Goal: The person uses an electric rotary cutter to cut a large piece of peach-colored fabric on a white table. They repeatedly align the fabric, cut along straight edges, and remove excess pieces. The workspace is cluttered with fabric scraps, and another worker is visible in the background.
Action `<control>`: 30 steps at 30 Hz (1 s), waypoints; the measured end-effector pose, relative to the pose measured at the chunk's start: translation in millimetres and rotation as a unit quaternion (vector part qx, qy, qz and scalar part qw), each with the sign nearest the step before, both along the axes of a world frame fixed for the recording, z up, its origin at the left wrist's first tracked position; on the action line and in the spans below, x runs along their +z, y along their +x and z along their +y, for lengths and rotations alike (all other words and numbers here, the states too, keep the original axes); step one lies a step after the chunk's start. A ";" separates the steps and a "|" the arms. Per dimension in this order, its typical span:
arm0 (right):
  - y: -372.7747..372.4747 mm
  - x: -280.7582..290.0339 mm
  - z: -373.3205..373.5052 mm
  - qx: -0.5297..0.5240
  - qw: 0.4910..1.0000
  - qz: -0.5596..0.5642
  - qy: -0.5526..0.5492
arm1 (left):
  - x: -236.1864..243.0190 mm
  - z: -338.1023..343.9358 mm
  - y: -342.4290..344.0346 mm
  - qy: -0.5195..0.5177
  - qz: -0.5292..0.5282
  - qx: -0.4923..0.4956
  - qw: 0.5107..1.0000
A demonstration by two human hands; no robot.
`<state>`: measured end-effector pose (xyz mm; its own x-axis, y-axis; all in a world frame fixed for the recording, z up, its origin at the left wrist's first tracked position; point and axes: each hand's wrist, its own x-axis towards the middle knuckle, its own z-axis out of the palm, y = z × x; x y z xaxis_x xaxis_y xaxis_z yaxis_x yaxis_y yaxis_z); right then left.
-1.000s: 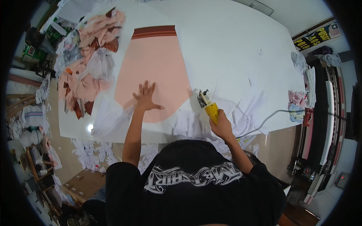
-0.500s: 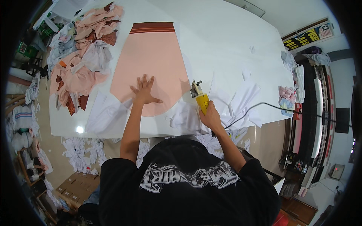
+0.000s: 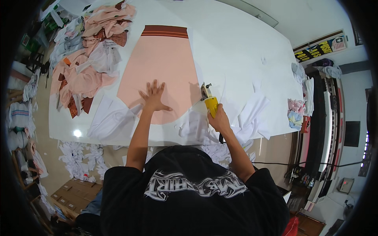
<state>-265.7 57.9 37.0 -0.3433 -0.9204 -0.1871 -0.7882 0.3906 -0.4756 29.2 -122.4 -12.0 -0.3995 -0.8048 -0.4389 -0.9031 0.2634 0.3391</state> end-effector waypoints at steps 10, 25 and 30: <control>-4.0 2.2 -79.5 0.011 1.000 0.012 -0.002 | -9.8 4.4 3.1 -0.012 0.015 0.010 1.000; -20.8 -1.7 -215.8 0.035 0.999 0.022 0.004 | -23.7 8.1 5.8 -0.036 0.056 0.019 0.998; -28.4 -6.4 -260.9 0.031 0.999 0.027 -0.025 | -15.5 10.3 2.7 -0.034 0.087 0.035 0.995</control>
<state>-294.1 -203.0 30.6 -0.2932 -0.9480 -0.1238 -0.8350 0.3170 -0.4497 31.8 -112.1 -27.5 -0.4069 -0.8584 -0.3123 -0.8494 0.2298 0.4751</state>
